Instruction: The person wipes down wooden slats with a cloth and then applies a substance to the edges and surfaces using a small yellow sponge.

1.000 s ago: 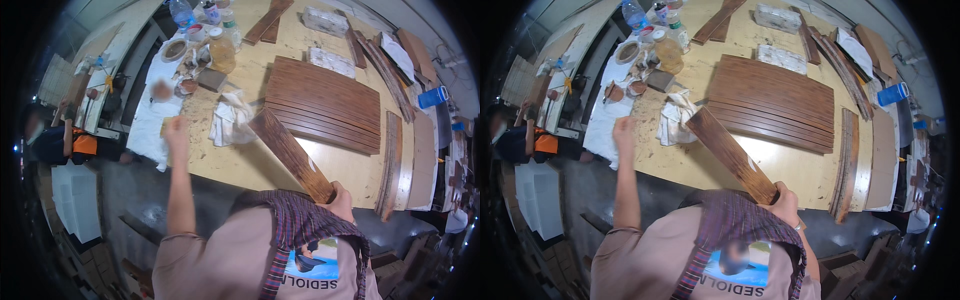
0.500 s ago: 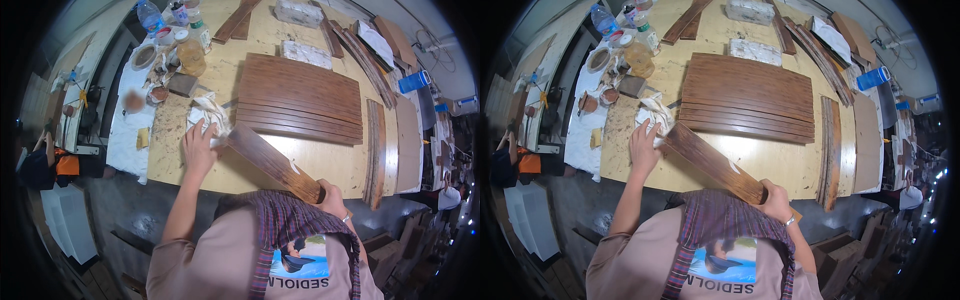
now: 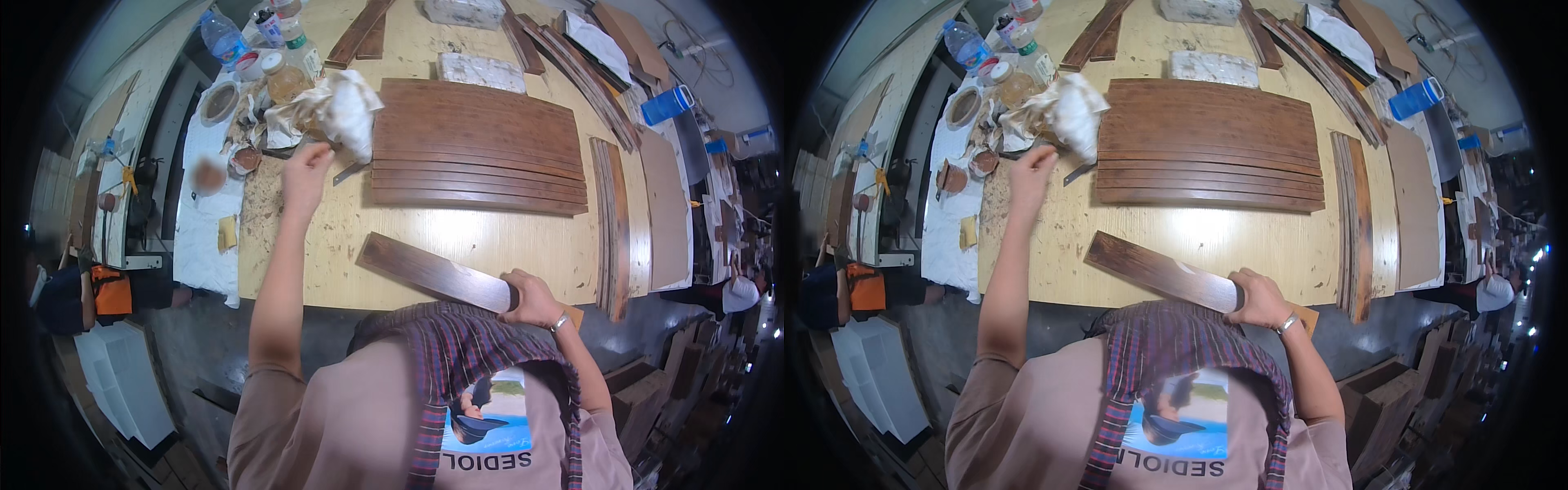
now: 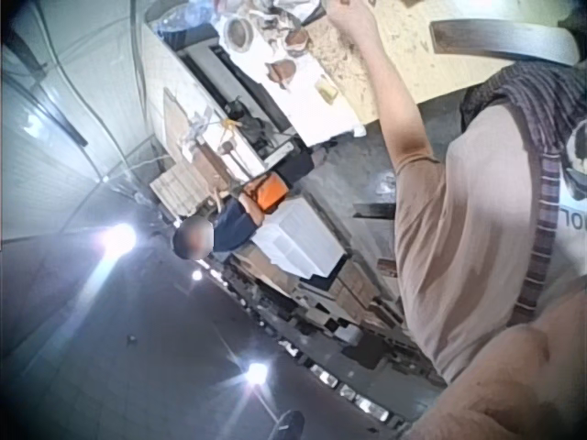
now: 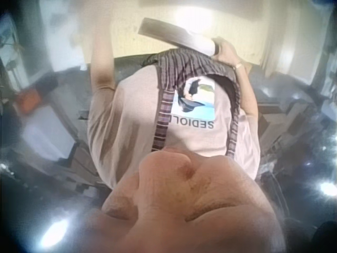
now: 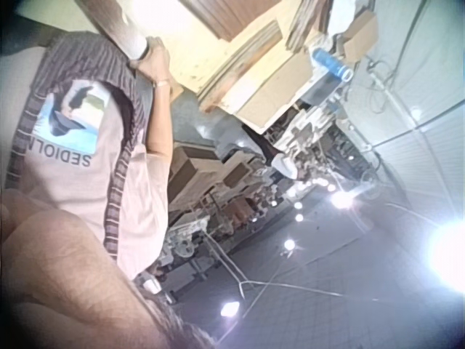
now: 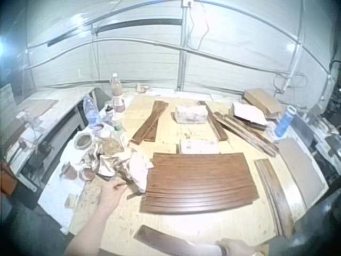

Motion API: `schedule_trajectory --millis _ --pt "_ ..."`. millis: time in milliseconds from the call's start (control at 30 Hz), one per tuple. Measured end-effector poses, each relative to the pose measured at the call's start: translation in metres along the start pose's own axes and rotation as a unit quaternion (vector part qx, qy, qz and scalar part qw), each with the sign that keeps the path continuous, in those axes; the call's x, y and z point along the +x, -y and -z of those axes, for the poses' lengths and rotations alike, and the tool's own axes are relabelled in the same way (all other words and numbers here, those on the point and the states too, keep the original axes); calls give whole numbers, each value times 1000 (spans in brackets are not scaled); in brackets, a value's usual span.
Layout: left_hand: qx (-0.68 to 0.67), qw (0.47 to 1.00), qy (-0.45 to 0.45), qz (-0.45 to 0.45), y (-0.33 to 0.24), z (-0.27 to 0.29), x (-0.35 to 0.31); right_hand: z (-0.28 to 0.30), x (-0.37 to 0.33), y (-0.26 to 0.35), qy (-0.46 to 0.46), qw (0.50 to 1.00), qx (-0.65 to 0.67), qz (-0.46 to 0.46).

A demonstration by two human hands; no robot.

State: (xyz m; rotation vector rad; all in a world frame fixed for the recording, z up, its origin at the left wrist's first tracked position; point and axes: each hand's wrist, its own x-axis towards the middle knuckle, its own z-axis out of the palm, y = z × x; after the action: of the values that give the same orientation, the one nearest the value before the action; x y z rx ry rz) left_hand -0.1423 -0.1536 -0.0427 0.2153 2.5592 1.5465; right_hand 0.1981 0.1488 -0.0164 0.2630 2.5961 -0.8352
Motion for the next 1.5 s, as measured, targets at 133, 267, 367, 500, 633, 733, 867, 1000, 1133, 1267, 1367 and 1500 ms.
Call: schedule_trajectory --millis 133,267,367,500,633,733,867,1000,1133,1267,1367,1500 --pt "300 934 12 -195 44 -33 -2 -6 1 0 -11 999 13 30" --pt "335 907 -5 -256 56 -36 -9 -16 -1 -10 -59 997 -2 47" --pt "357 893 0 -273 63 -18 -27 -20 4 -15 -96 993 -22 65" --pt "355 877 -24 -322 89 18 -75 -24 13 -10 -124 989 -34 73" --pt "379 884 -54 -268 102 30 -121 -29 24 -8 -152 981 -36 113" --pt "277 947 -97 -130 117 37 -147 -34 37 -7 -147 976 -38 155" --pt "-130 976 -82 151 75 11 -184 -33 45 -12 -139 970 -45 193" --pt "-171 975 -83 119 53 -32 -231 -21 50 -28 -97 969 -18 226" --pt "80 974 -210 -32 53 -59 -245 -11 48 -66 -62 974 7 216" --pt "284 915 -265 -108 47 -66 -233 -19 54 -88 -72 969 73 225" --pt "338 893 -285 -86 53 -67 -224 -20 55 -80 -76 973 93 197" --pt "328 882 -322 -104 60 -66 -221 -26 55 -80 -92 970 108 197"
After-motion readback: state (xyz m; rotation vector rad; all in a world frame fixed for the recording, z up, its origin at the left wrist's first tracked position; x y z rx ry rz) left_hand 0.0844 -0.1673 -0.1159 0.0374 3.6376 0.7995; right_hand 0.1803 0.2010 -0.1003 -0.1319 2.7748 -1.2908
